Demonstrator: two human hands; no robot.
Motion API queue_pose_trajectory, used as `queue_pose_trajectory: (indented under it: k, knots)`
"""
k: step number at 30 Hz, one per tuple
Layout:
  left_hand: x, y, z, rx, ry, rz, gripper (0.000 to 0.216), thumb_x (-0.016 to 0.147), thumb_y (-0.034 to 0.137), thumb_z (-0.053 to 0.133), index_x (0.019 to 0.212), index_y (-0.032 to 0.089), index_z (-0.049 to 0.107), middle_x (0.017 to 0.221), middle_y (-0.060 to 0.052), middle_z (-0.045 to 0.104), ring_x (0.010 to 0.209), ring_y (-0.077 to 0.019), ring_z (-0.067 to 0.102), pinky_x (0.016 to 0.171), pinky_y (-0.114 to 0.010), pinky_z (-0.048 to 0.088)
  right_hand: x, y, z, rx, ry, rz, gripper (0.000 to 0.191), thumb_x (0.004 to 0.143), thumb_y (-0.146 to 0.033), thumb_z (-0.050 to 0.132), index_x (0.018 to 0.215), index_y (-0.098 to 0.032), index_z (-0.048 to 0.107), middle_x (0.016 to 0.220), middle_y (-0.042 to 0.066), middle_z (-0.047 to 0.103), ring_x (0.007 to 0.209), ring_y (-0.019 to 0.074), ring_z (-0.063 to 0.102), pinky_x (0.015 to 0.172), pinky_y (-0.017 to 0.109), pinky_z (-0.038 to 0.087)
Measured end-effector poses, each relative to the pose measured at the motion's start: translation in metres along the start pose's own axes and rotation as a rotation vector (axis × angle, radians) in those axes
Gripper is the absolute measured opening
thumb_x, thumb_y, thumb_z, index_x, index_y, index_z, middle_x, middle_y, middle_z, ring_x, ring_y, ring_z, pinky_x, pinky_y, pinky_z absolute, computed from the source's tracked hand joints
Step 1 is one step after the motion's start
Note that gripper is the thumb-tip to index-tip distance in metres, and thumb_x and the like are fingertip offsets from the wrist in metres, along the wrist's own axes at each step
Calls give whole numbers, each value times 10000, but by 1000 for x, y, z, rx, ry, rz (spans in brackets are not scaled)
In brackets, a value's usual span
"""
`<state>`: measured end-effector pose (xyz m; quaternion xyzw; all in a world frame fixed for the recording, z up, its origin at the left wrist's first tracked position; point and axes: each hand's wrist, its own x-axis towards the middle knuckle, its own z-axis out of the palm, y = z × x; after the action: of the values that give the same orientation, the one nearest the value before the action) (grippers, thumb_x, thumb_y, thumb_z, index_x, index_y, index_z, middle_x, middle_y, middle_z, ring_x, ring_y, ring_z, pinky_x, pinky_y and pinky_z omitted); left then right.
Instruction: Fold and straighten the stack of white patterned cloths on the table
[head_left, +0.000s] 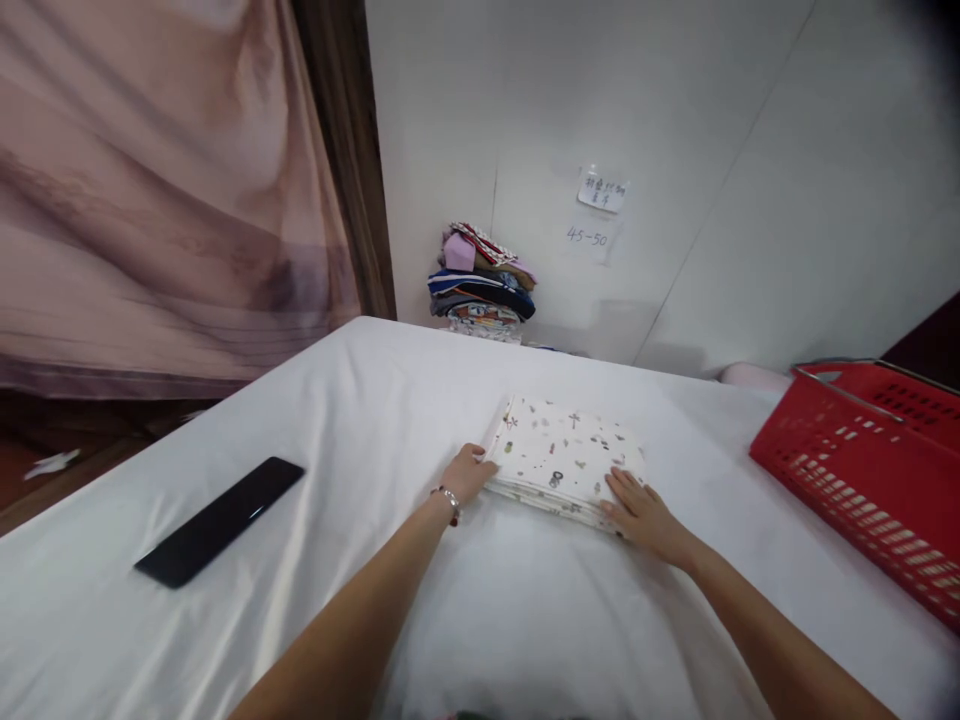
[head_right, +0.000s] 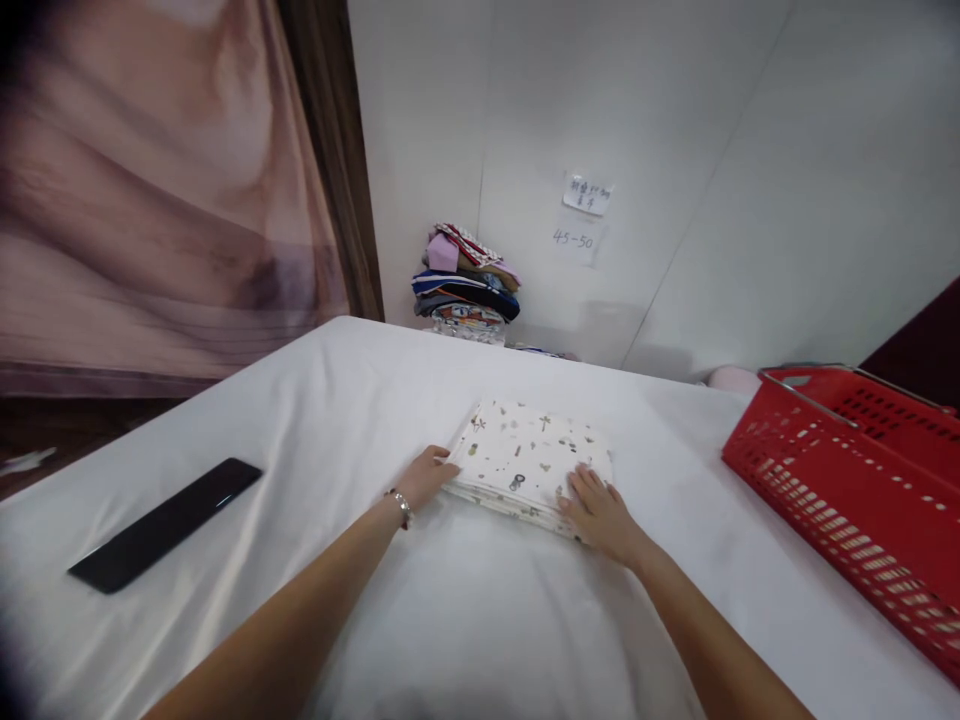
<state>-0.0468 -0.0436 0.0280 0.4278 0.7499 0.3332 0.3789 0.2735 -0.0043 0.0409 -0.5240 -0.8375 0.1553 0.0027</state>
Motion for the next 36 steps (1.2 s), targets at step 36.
queue_pose_trajectory:
  k: [36]
  knots:
    - [-12, 24, -6, -429, -65, -131, 485, 600, 430, 616, 983, 149, 517, 524, 61, 443, 401, -68, 393, 390, -195, 289, -15, -39, 13, -184, 271, -433, 590, 820, -229, 418, 1379, -264, 234, 1402, 44, 311, 1288, 253, 248, 1042, 486, 182]
